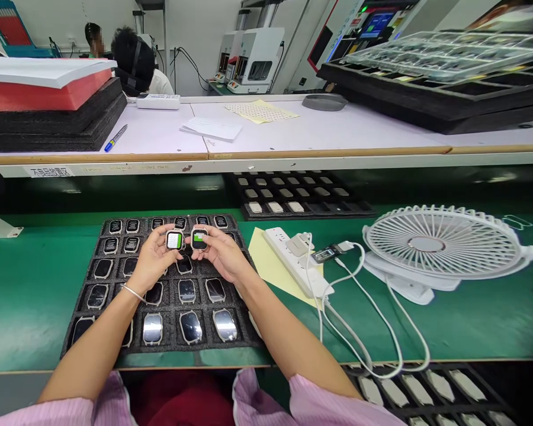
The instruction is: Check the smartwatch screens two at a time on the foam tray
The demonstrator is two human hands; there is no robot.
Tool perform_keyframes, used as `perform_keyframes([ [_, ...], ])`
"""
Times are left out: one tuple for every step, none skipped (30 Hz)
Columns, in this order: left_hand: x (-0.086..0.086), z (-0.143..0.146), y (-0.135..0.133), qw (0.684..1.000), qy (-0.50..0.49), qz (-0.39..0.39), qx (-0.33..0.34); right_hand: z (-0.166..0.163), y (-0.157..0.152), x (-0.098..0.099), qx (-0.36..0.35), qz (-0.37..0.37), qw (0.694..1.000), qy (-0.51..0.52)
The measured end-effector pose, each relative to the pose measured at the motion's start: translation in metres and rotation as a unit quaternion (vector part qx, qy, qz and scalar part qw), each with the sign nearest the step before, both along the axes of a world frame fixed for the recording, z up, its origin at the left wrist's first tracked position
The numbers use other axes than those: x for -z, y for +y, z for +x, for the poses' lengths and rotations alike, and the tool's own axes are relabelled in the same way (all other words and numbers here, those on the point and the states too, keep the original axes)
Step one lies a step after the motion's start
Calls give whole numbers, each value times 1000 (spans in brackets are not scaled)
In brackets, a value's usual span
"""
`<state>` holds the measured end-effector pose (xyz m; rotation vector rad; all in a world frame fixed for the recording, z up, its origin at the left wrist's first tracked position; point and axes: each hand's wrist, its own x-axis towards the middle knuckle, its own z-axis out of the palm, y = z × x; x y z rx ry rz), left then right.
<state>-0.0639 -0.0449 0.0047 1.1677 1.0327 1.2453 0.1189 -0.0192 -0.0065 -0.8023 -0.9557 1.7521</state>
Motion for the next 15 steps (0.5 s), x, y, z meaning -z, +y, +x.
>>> perform_keyframes([
  [0,0,0,1000,-3,0,4,0,0,0,-3,3,1000,-3],
  [0,0,0,1000,-5,-1,9,0,-1,0,-6,7,1000,-6],
  [0,0,0,1000,-7,-2,13,0,-1,0,-7,11,1000,-9],
  [0,0,0,1000,-8,-4,16,0,-1,0,-7,15,1000,-12],
  [0,0,0,1000,-10,-5,18,0,-1,0,-6,18,1000,-16],
  [-1,0,0,1000,-12,-7,20,0,-2,0,-4,20,1000,-20],
  [-1,1,-1,1000,-13,-8,20,0,-2,0,-2,23,999,-25],
  [-1,1,-1,1000,-13,-8,19,0,-2,0,-1,25,999,-29],
  [-1,1,-1,1000,-11,-7,18,0,-2,0,-1,27,999,-31],
  [-2,1,-1,1000,-9,-5,15,0,-2,0,-2,30,999,-31],
  [-2,1,-1,1000,-6,-2,11,0,-2,0,-3,30,999,-31],
  [-2,1,-1,1000,-3,0,8,1,-2,-1,-5,29,999,-29],
  [-2,0,-1,1000,2,2,5,1,-2,-1,-6,27,999,-26],
  [-2,0,-2,1000,7,3,2,1,-2,-1,-6,23,999,-22],
  [-2,0,-2,1000,11,2,1,1,-2,-2,-6,19,1000,-18],
])
